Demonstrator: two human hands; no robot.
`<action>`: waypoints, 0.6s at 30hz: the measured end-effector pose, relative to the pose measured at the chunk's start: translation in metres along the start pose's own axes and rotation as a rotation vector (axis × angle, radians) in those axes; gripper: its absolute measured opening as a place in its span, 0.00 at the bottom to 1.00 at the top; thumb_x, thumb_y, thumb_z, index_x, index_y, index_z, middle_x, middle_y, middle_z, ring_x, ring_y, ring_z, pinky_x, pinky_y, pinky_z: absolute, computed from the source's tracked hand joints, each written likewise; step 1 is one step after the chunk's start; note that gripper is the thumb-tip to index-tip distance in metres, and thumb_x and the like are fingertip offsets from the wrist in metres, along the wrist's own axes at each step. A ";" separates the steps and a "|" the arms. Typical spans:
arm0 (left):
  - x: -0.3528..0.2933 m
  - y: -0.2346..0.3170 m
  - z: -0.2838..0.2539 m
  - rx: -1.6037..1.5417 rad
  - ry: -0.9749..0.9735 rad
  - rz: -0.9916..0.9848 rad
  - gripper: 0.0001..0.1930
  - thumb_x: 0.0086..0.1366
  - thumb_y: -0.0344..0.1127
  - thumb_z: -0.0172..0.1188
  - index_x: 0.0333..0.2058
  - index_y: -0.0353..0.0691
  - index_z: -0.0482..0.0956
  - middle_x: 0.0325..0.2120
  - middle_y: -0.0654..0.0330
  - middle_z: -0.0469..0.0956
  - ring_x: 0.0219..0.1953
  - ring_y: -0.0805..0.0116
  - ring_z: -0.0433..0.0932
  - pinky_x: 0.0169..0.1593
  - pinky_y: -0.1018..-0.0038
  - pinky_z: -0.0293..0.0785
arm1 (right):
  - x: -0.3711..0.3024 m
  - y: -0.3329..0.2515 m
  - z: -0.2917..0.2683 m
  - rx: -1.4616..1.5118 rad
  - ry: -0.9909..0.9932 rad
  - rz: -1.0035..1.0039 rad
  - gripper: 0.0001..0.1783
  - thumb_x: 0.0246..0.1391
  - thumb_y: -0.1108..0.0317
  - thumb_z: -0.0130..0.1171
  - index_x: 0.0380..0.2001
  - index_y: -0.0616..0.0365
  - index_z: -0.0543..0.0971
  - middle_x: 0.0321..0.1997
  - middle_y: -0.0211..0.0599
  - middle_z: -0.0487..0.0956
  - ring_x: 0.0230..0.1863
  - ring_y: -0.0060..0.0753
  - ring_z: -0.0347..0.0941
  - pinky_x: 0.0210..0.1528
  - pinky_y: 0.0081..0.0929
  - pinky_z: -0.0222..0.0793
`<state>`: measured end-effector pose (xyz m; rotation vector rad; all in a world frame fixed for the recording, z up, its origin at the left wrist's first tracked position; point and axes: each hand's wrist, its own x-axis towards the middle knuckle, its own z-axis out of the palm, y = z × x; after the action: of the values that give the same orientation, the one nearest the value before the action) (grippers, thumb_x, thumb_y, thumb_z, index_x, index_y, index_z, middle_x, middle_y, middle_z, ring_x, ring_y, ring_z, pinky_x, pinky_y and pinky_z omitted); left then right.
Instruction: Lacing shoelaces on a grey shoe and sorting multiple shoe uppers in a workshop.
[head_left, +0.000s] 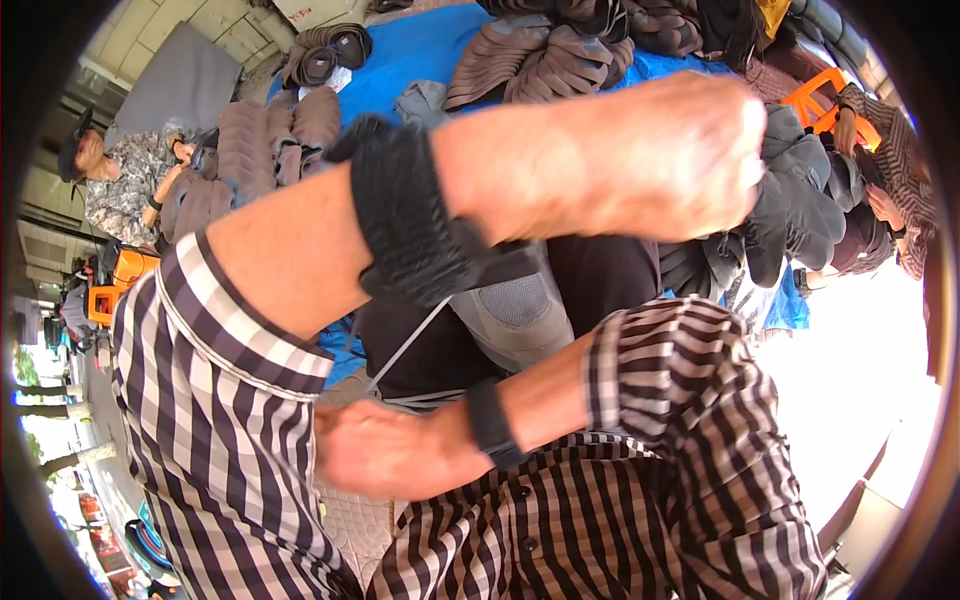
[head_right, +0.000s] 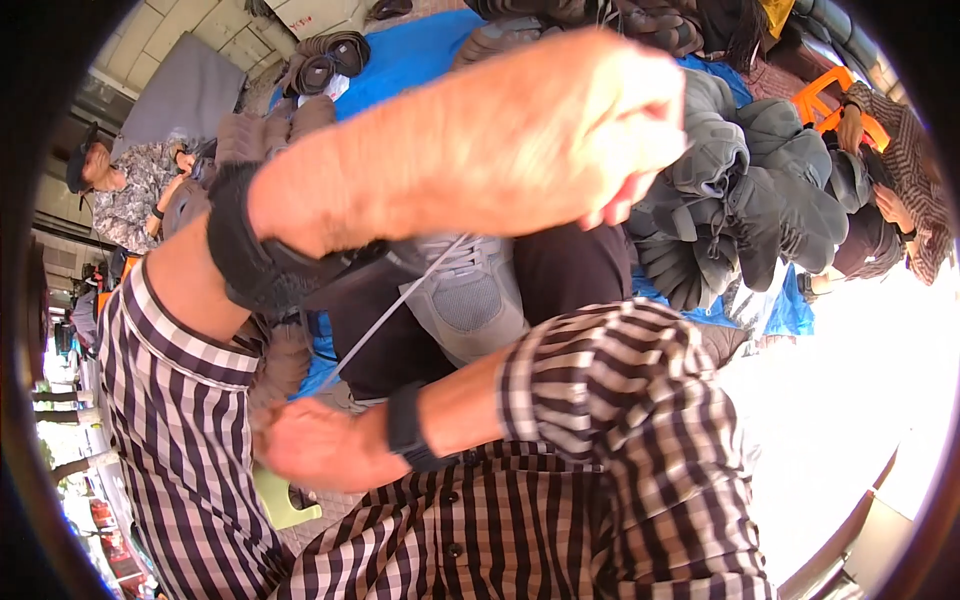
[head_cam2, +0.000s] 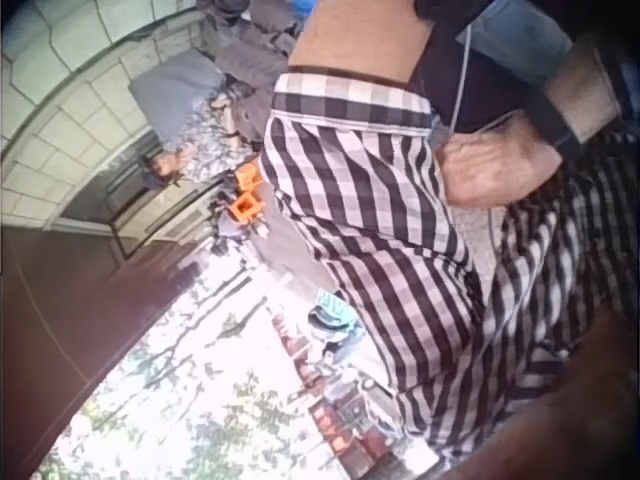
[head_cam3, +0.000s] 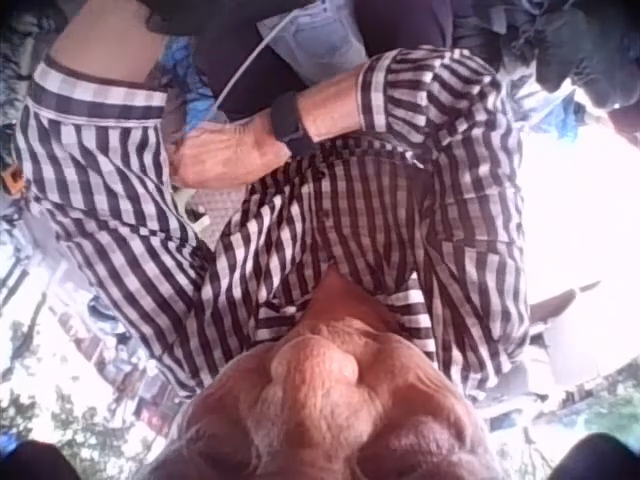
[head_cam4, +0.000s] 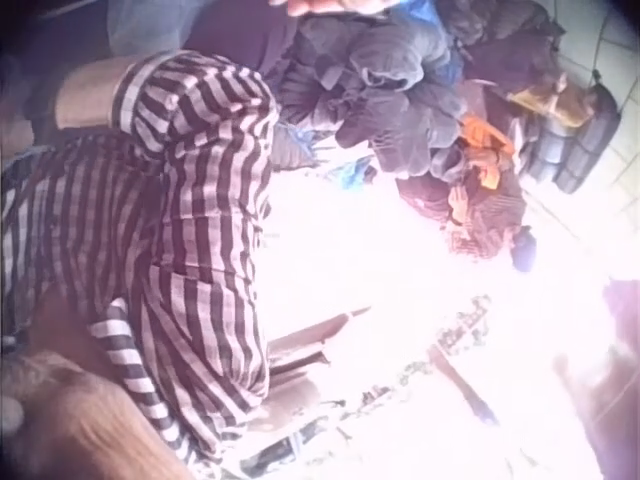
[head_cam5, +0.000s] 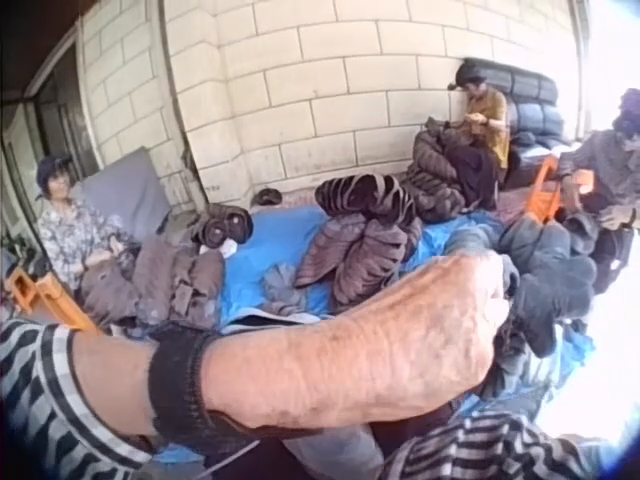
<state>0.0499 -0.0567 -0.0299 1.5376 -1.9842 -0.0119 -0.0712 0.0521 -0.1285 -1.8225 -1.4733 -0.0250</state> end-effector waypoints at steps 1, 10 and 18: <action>0.005 -0.002 -0.010 -0.053 -0.022 -0.053 0.07 0.64 0.32 0.48 0.31 0.32 0.68 0.20 0.55 0.73 0.25 0.62 0.76 0.32 0.71 0.73 | 0.003 -0.003 0.003 0.037 0.180 -0.096 0.06 0.28 0.77 0.57 0.16 0.63 0.71 0.16 0.39 0.70 0.21 0.38 0.69 0.23 0.31 0.67; -0.113 -0.004 -0.031 0.097 0.361 -0.822 0.07 0.61 0.30 0.53 0.36 0.34 0.69 0.22 0.57 0.73 0.24 0.68 0.73 0.31 0.71 0.70 | -0.075 0.036 -0.048 -0.166 -0.086 0.309 0.21 0.36 0.73 0.55 0.39 0.68 0.69 0.38 0.50 0.73 0.35 0.46 0.76 0.30 0.34 0.75; -0.198 0.038 0.060 0.223 0.275 -0.967 0.09 0.53 0.28 0.63 0.31 0.34 0.73 0.25 0.53 0.77 0.28 0.55 0.79 0.33 0.67 0.75 | -0.167 0.091 -0.129 -0.235 0.274 0.709 0.06 0.45 0.73 0.57 0.30 0.58 0.77 0.28 0.44 0.80 0.32 0.50 0.77 0.35 0.42 0.72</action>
<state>0.0144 0.1077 -0.1554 2.3514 -0.9117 0.0241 0.0064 -0.1607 -0.1652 -2.3332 -0.6037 -0.0955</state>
